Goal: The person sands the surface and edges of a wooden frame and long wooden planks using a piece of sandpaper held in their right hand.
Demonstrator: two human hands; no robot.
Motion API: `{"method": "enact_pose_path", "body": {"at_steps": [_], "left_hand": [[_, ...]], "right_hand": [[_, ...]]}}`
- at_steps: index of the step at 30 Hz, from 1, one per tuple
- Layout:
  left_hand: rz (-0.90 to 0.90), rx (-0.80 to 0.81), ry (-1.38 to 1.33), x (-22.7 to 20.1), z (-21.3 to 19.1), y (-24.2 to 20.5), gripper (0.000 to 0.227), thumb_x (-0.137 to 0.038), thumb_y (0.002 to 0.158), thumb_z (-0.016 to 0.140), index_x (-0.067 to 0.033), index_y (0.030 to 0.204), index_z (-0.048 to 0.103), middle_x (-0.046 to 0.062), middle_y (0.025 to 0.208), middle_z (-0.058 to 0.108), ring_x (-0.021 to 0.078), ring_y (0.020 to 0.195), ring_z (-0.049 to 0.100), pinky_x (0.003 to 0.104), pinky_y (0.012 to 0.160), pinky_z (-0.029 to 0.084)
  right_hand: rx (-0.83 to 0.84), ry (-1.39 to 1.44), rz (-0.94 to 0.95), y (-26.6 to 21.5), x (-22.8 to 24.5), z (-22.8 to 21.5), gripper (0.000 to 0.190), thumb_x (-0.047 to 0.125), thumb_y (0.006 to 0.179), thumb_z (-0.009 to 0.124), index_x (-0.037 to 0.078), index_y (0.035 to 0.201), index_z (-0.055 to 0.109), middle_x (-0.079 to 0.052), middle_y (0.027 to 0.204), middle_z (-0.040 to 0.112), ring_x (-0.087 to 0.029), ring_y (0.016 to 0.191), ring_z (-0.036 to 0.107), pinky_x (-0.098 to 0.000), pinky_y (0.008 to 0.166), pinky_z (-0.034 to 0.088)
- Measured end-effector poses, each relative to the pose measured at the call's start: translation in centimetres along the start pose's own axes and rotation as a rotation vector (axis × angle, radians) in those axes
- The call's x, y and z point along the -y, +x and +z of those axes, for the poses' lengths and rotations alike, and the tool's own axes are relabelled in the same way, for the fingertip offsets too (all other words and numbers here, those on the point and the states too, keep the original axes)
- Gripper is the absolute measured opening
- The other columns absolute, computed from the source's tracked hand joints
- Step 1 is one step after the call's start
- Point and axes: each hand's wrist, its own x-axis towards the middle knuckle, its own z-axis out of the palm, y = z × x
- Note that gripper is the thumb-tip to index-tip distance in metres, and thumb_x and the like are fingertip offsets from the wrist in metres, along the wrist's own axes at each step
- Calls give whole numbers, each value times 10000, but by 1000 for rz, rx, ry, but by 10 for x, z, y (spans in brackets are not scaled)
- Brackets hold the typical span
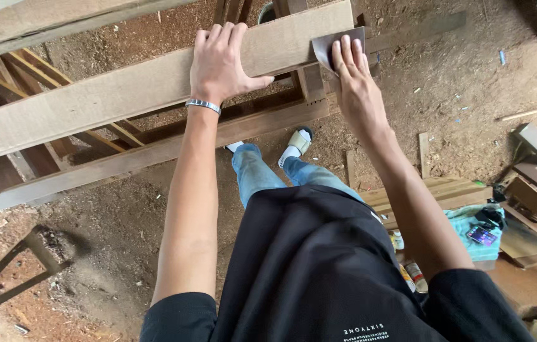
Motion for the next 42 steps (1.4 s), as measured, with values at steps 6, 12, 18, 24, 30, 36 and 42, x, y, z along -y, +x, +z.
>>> {"method": "enact_pose_path", "body": {"at_steps": [6, 12, 18, 24, 30, 36, 42], "left_hand": [[-8, 8, -34, -2, -9, -6, 1017, -754, 674, 892, 13, 1277, 604, 132, 1130, 666, 293, 1059, 604, 426, 928, 436], [-2, -37, -51, -1, -10, 1, 1040, -748, 639, 907, 27, 1265, 606, 144, 1107, 667, 292, 1037, 605, 422, 930, 433], [11, -53, -80, -3, -13, 3, 1012, -703, 631, 934, 20, 1260, 608, 144, 1110, 675, 294, 1040, 613, 418, 923, 436], [-17, 8, -69, 0, -4, -2, 1056, -779, 655, 886, 31, 1274, 611, 152, 1114, 684, 285, 1029, 620, 414, 921, 439], [-23, 47, -54, 5, 3, 0, 1113, -841, 643, 845, 38, 1285, 614, 162, 1112, 687, 274, 996, 622, 412, 884, 438], [-11, -18, -58, 0, -5, -4, 998, -765, 666, 876, -5, 1263, 626, 114, 1120, 694, 267, 1048, 626, 406, 929, 447], [6, -48, -55, -1, -1, -4, 1068, -798, 624, 892, 30, 1242, 620, 155, 1077, 686, 287, 989, 622, 408, 883, 442]], "right_hand": [[-29, 171, 36, 58, 11, 10, 478, 217, 1198, 354, -98, 1558, 357, -256, 1619, 347, -431, 1501, 336, -484, 1253, 291], [-29, 0, -54, -7, 9, 8, 522, 289, 1202, 348, -72, 1575, 408, -266, 1617, 408, -399, 1514, 355, -551, 1254, 237], [-41, 5, 47, 46, -7, 8, 545, 327, 1193, 410, 13, 1639, 422, -186, 1563, 476, -388, 1547, 251, -651, 1189, -32], [-151, -358, -59, 8, -15, 20, 448, 333, 1206, 448, 78, 1575, 459, -92, 1615, 476, -334, 1622, 160, -623, 1241, -153], [-126, -229, -36, 29, -15, 14, 443, 306, 1209, 406, 44, 1559, 474, -121, 1578, 536, -368, 1610, 160, -661, 1220, -129], [-77, -6, 10, 30, -14, 0, 460, 292, 1211, 373, 24, 1577, 451, -195, 1418, 603, -373, 1603, 198, -698, 1210, -85], [-173, -312, -71, 11, -17, 9, 427, 313, 1202, 403, 35, 1507, 515, -159, 1470, 629, -396, 1524, 313, -677, 1193, -65]]}}
